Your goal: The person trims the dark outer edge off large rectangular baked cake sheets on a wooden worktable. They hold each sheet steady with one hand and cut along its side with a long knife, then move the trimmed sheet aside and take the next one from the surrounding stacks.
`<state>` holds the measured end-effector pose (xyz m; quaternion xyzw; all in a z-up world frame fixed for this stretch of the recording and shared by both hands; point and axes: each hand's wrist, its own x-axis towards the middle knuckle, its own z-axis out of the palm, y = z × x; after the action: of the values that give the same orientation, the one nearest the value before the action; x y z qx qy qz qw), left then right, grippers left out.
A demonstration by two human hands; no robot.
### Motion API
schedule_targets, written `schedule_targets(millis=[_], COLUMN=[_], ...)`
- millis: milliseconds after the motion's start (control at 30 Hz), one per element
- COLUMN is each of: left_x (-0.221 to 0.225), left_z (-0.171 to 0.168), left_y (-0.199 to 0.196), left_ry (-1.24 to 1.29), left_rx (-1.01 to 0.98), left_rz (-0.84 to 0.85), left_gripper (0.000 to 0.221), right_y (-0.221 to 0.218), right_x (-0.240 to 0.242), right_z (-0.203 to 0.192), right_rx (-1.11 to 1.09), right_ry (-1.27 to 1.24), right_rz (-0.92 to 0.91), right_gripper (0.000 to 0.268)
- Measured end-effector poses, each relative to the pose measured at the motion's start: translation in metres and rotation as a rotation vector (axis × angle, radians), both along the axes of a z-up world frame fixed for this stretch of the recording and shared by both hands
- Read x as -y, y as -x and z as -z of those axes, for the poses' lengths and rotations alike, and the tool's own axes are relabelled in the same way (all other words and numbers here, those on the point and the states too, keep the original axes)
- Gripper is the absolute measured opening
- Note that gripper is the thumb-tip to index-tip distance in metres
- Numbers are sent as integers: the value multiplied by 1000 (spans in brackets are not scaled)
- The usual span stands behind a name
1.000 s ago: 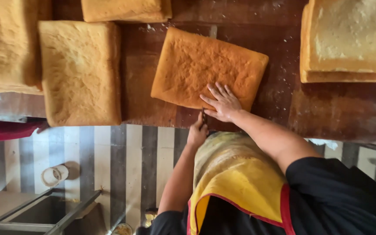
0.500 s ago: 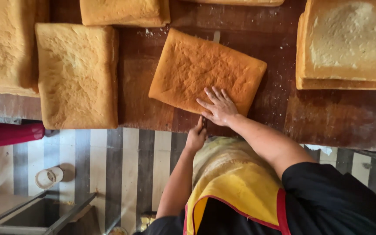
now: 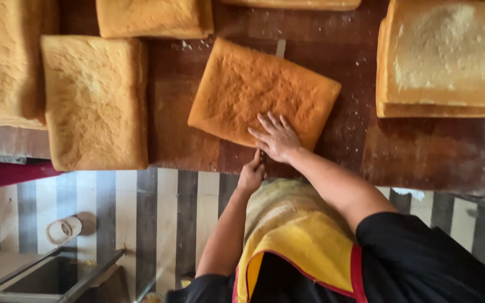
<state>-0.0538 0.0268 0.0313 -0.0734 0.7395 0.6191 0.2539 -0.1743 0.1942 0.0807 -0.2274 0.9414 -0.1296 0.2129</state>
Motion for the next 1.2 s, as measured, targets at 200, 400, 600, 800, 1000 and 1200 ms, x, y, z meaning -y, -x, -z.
schedule_targets(millis=[200, 400, 600, 800, 1000, 1200], left_x=[16, 9, -7, 17, -22, 16], left_z=[28, 15, -16, -1, 15, 19], left_y=[-49, -4, -5, -48, 22, -46], left_ry=[53, 144, 243, 154, -22, 57], left_rx=[-41, -134, -73, 6, -16, -110], left_rz=[73, 112, 110, 119, 41, 121], left_gripper=[67, 66, 66, 67, 63, 68], right_y=[4, 9, 12, 11, 15, 14], right_x=[-7, 0, -7, -1, -8, -8], right_z=[-4, -3, 12, 13, 13, 13], right_rx=[23, 34, 66, 102, 15, 11], right_ry=[4, -83, -100, -109, -85, -29], right_rz=[-13, -13, -3, 8, 12, 37], right_gripper=[57, 59, 59, 59, 61, 59])
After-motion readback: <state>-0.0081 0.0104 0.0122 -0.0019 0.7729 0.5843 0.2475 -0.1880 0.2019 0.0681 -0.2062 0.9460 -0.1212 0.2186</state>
